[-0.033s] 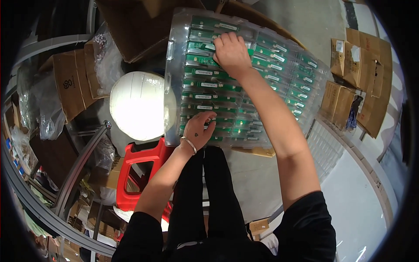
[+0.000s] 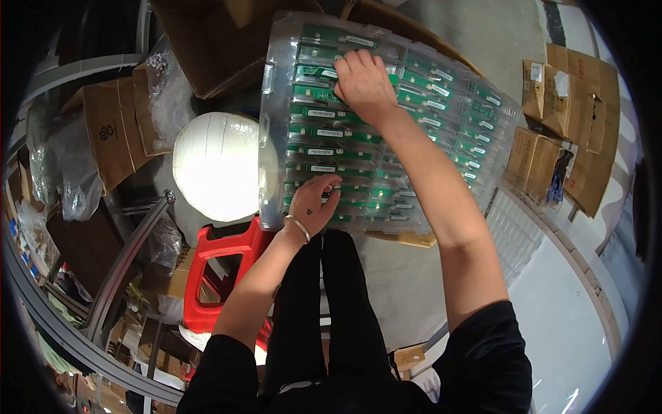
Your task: Moving circuit boards from a plastic tray to a workbench and organizing them for packaging.
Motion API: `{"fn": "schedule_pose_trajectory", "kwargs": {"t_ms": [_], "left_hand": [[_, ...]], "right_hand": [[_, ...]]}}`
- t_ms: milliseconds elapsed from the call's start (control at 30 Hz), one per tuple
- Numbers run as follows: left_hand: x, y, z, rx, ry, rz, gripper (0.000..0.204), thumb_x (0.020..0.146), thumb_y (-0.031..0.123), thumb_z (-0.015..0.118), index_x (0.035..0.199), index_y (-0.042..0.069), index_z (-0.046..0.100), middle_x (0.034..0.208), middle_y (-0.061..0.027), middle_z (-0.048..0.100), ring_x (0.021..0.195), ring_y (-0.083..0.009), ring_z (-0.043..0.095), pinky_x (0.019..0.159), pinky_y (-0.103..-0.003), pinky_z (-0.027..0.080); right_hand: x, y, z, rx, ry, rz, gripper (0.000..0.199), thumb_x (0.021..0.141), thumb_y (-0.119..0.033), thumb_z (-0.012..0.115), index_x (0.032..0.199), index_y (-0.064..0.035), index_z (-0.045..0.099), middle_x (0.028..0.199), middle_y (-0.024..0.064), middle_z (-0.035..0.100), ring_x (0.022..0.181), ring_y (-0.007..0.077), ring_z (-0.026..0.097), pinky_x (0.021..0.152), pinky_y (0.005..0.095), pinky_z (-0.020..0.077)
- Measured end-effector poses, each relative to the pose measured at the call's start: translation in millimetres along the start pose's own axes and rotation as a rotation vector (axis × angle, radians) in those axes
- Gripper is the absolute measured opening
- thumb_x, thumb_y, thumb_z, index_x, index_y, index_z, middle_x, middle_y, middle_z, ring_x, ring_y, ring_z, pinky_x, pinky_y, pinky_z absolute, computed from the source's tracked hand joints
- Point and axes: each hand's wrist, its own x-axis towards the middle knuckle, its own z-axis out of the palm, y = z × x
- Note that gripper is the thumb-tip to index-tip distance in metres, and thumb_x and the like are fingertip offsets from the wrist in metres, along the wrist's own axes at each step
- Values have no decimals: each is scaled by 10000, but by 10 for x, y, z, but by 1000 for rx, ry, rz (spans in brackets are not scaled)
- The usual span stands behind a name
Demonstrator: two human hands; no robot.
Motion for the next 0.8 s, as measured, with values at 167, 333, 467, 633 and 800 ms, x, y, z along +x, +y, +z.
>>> {"fn": "schedule_pose_trajectory", "kwargs": {"t_ms": [167, 333, 467, 633, 800], "left_hand": [[-3, 21, -23, 21, 40, -20, 227, 811, 39, 584, 1034, 1, 587, 952, -120, 644, 823, -211, 645, 721, -304, 516], [-60, 64, -5, 21, 32, -32, 227, 810, 58, 589, 1035, 24, 593, 974, -104, 647, 833, -204, 644, 726, -312, 515], [-147, 60, 6, 9, 43, -64, 230, 812, 67, 587, 1039, 30, 592, 978, -94, 650, 837, -200, 646, 724, -320, 517], [-251, -35, 22, -31, 80, -122, 208, 794, 40, 589, 1001, 20, 596, 944, -129, 641, 800, -241, 637, 705, -315, 510], [-319, -116, 109, -57, 84, -131, 217, 817, 46, 580, 1032, 21, 595, 971, -96, 650, 823, -181, 653, 706, -288, 519]], "right_hand": [[-193, -269, -69, 53, -79, -63, 147, 729, -121, 563, 861, -79, 511, 872, 65, 528, 868, 213, 529, 712, 336, 425], [-271, -324, 42, -127, -125, 61, 73, 728, -118, 557, 790, -115, 518, 831, 35, 533, 809, 192, 515, 704, 317, 413], [-289, -318, 55, -77, -46, 60, 96, 715, -103, 566, 806, -106, 535, 838, 39, 538, 816, 196, 519, 687, 322, 419], [-453, -505, -94, 30, -291, 92, 194, 702, -120, 631, 870, -77, 544, 855, 56, 550, 911, 249, 553, 743, 368, 482], [-435, -574, -130, 294, -368, 472, 229, 728, -132, 653, 915, -79, 533, 931, 50, 551, 933, 268, 564, 745, 398, 501]]}}
